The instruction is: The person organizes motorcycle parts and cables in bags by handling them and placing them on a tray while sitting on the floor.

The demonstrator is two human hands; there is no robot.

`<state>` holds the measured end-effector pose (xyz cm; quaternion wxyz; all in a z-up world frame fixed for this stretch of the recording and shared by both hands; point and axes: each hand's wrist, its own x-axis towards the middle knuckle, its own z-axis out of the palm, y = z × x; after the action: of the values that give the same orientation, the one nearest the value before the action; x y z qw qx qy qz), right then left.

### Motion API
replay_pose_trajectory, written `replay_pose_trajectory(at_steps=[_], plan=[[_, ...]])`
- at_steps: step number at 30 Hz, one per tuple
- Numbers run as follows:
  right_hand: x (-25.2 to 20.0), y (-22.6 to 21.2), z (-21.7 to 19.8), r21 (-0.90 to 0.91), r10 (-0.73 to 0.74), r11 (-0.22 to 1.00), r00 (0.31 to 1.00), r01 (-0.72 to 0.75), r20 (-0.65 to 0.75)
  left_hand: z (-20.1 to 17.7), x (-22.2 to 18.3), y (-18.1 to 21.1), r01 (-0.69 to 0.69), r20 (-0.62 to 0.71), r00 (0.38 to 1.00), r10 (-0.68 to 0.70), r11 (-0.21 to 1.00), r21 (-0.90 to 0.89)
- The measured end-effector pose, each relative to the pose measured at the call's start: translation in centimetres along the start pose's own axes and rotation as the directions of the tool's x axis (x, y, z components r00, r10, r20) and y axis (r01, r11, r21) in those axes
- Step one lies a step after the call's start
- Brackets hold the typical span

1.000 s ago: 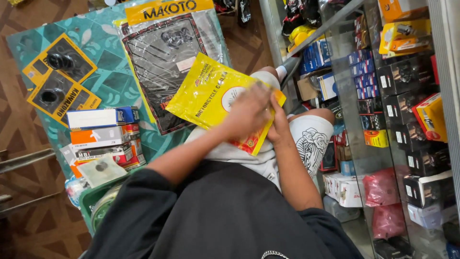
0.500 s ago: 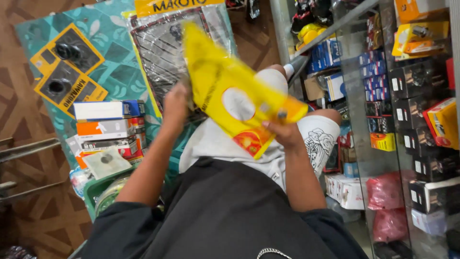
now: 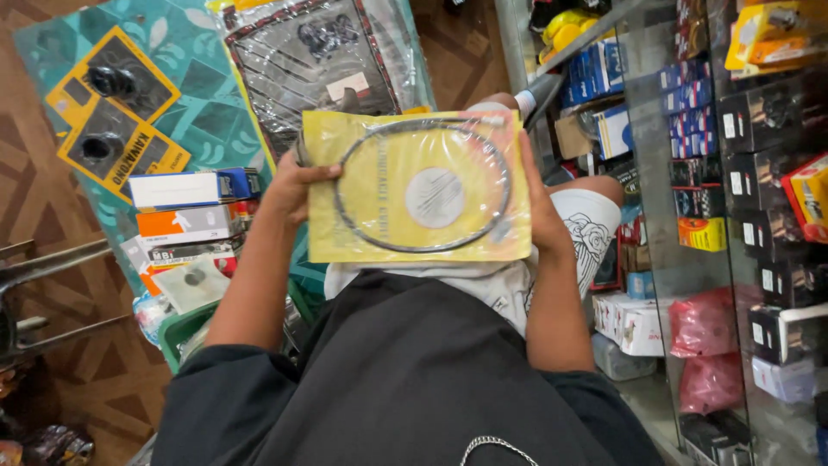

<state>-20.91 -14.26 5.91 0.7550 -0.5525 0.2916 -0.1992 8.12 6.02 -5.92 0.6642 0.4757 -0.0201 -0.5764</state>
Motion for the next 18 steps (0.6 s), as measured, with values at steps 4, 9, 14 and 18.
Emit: replay_pose_trajectory(at_steps=[4, 9, 14, 18], plan=[[-0.8, -1.3, -0.5, 0.465, 0.004, 0.884, 0.997, -0.038, 0.074, 2.6, 1.1, -1.3, -0.021, -0.002, 1.0, 0.021, 0.999, -0.032], [0.3, 11.0, -8.2, 0.682, 0.308, 0.723, 0.936, -0.114, -0.17, 3.0, 4.6, -1.8, -0.27, -0.209, 0.922, 0.326, 0.928, 0.256], [0.5, 11.3, -5.6, 0.409, 0.291, 0.888, 0.945, -0.209, -0.149, 4.8, 5.9, -1.7, -0.263, -0.19, 0.654, 0.732, 0.456, 0.85], [-0.1, 11.6, -5.7, 0.419, 0.261, 0.891, 0.953, -0.176, -0.155, 6.3, 8.0, -5.1, -0.085, 0.17, 0.682, 0.712, -0.154, 0.984]])
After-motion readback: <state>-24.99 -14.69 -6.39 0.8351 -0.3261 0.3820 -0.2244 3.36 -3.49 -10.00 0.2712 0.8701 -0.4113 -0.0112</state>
